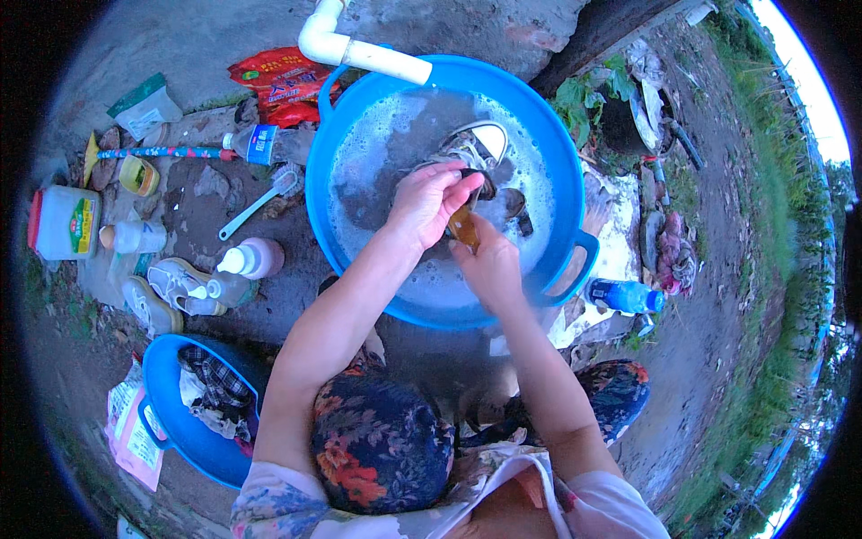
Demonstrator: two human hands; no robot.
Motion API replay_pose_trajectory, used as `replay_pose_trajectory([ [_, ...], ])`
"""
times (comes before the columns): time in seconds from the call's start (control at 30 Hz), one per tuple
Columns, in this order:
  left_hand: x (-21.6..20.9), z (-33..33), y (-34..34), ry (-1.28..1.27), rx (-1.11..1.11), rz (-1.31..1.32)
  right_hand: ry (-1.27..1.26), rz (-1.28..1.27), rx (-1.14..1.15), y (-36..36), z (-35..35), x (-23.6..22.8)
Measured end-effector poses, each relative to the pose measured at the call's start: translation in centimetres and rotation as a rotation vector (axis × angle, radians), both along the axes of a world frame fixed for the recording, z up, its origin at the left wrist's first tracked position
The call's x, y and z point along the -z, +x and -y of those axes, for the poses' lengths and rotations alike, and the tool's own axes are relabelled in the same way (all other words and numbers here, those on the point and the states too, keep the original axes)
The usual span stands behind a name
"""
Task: The person scrubs a patterned sneaker with a brush in a blue basin of soapy water, rinses it under a running tap, and then unties and removes the laces.
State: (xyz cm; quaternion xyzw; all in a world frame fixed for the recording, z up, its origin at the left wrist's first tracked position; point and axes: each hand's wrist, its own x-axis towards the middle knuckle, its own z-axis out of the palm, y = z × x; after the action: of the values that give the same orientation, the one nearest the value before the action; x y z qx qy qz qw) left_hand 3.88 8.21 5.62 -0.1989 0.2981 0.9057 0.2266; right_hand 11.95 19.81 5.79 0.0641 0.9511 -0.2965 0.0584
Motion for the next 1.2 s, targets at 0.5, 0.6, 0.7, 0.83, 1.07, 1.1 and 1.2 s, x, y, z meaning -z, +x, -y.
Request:
replay_pose_trajectory([
  [0.5, 1.8, 2.4, -4.1, -1.139, 0.421, -0.543, 0.015, 0.051, -0.083, 2.5, -3.6, -5.0],
  [0.6, 3.1, 2.6, -4.7, -1.091, 0.422, -0.571, 0.112, 0.070, -0.141, 2.4, -3.2, -5.6],
  [0.7, 5.1, 1.6, -4.0, -1.020, 0.223, -0.528, 0.153, 0.123, -0.192, 1.3, -2.8, -5.4],
  [0.83, 4.5, 1.4, -3.4, -1.121, 0.199, -0.518, 0.203, 0.068, -0.156, 0.8, -2.8, -3.2],
  [1.07, 3.6, 1.9, -2.9, -1.294, 0.038, -0.715, 0.417, 0.105, -0.250, 2.4, -2.7, -7.0],
  [1.1, 3.3, 2.0, -2.9, -1.314, 0.030, -0.699, 0.414, 0.140, -0.239, 2.4, -2.6, -7.3],
  [1.2, 4.0, 1.9, -2.7, -1.174, 0.040, -0.687, 0.447, 0.176, -0.232, 1.6, -2.7, -7.0],
])
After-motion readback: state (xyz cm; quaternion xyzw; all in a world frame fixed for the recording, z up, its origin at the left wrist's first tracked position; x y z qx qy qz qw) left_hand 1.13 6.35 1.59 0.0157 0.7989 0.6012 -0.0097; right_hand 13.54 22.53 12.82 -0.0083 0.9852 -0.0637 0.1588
